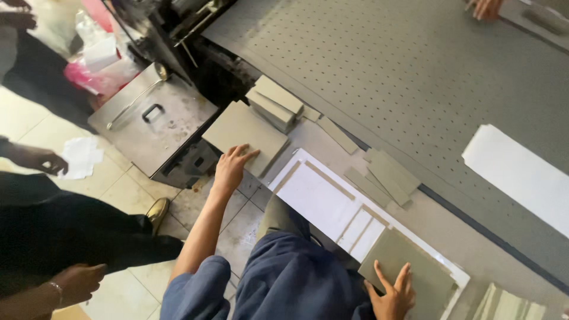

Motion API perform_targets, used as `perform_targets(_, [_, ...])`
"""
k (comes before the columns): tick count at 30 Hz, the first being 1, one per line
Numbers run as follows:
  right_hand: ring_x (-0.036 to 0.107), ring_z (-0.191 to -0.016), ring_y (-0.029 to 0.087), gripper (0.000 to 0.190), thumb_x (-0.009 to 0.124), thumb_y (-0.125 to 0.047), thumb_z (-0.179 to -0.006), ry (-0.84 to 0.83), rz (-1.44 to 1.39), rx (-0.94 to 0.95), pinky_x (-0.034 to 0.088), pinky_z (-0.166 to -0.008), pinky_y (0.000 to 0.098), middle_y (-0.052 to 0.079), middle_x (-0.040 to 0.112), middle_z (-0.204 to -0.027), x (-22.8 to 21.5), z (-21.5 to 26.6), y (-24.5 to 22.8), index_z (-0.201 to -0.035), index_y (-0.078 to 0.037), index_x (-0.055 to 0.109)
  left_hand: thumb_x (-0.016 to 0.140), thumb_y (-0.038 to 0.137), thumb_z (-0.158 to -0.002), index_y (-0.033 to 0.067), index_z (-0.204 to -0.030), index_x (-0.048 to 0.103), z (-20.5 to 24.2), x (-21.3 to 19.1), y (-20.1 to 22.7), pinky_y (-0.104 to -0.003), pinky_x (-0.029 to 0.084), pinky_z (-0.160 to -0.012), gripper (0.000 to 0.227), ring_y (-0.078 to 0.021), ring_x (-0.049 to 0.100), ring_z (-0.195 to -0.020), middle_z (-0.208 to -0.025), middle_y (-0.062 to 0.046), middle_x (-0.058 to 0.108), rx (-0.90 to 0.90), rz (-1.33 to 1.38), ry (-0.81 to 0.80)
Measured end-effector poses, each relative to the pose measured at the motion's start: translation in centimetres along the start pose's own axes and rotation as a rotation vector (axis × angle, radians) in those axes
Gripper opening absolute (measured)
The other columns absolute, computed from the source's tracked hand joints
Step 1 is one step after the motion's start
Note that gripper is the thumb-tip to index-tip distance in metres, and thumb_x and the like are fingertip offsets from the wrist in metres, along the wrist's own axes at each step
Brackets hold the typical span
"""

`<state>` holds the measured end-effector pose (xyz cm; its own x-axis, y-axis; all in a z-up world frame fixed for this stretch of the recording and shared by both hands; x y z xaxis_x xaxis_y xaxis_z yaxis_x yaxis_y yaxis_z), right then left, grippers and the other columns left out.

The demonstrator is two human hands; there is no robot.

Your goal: The person repeatedly places a stack of book pages onto a work surface, covers them with a red cover sheet, and then removes the cover to repeat the process. The person handles the pages and cover by hand throughout the task.

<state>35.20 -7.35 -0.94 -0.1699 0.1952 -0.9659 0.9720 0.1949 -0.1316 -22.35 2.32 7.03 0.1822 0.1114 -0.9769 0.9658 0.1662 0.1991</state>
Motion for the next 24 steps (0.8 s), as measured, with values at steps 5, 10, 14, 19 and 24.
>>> perform_targets(5, [0.061, -0.136, 0.041, 0.066, 0.072, -0.068, -0.066, 0.013, 0.111, -0.025, 0.059, -0.078, 0.0490, 0.019, 0.043, -0.172, 1.8, 0.1, 1.6, -0.129, -0.052, 0.065, 0.046, -0.025, -0.077, 0.0247, -0.149, 0.055, -0.6, -1.9, -0.8, -0.051, 0.046, -0.102, 0.088, -0.0271, 0.043, -0.141, -0.156, -0.005, 0.051, 0.035, 0.106, -0.188])
perform_targets(10, [0.035, -0.156, 0.030, 0.071, 0.066, -0.077, -0.068, -0.295, 0.167, 0.160, 0.047, -0.107, 0.0504, 0.010, 0.026, -0.178, 3.0, 0.2, 2.3, -0.136, -0.066, 0.050, 0.055, -0.010, -0.090, 0.0205, -0.147, 0.055, 0.9, -6.1, 2.7, -0.046, 0.042, -0.104, 0.065, -0.0294, 0.046, -0.140, -0.153, -0.006, 0.055, 0.198, -0.004, 0.184])
perform_targets(14, [0.059, -0.139, 0.045, 0.065, 0.078, -0.059, -0.070, 0.150, 0.065, -0.115, 0.054, -0.098, 0.0561, 0.029, 0.052, -0.160, 1.0, 0.2, 0.8, -0.132, -0.047, 0.066, 0.063, -0.011, -0.091, 0.0174, -0.151, 0.049, 3.2, -6.3, 10.5, -0.054, 0.022, -0.129, 0.068, -0.0359, 0.027, -0.153, -0.162, -0.011, 0.041, 0.428, 0.158, 0.372])
perform_targets(19, [0.042, -0.151, 0.043, 0.069, 0.075, -0.059, -0.071, -0.028, -0.006, 0.025, 0.043, -0.104, 0.0602, 0.024, 0.034, -0.172, 0.2, 0.4, 0.0, -0.137, -0.050, 0.060, 0.050, -0.001, -0.093, 0.0181, -0.160, 0.036, 9.3, 0.2, 17.0, -0.053, 0.018, -0.127, 0.071, -0.0396, 0.019, -0.157, -0.169, -0.009, 0.029, 0.691, 0.147, 0.068])
perform_targets(24, [0.038, -0.153, 0.043, 0.072, 0.079, -0.057, -0.070, -0.069, -0.007, 0.046, 0.042, -0.104, 0.0583, 0.024, 0.028, -0.173, 0.0, 0.0, 0.0, -0.138, -0.052, 0.058, 0.046, 0.008, -0.103, 0.0194, -0.156, 0.044, 13.3, 9.7, 17.7, -0.054, 0.025, -0.123, 0.054, -0.0394, 0.024, -0.155, -0.165, -0.006, 0.037, 0.779, 0.217, -0.139])
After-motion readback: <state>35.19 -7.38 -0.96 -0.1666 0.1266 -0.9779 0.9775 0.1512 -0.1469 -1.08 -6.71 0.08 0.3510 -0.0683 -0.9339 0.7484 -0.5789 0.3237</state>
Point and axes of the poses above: each hand's wrist, its own z-axis away from the middle knuckle, its own x-axis out of the palm, y = z × x, the point moved 2 cm from there along -z, towards the middle knuckle
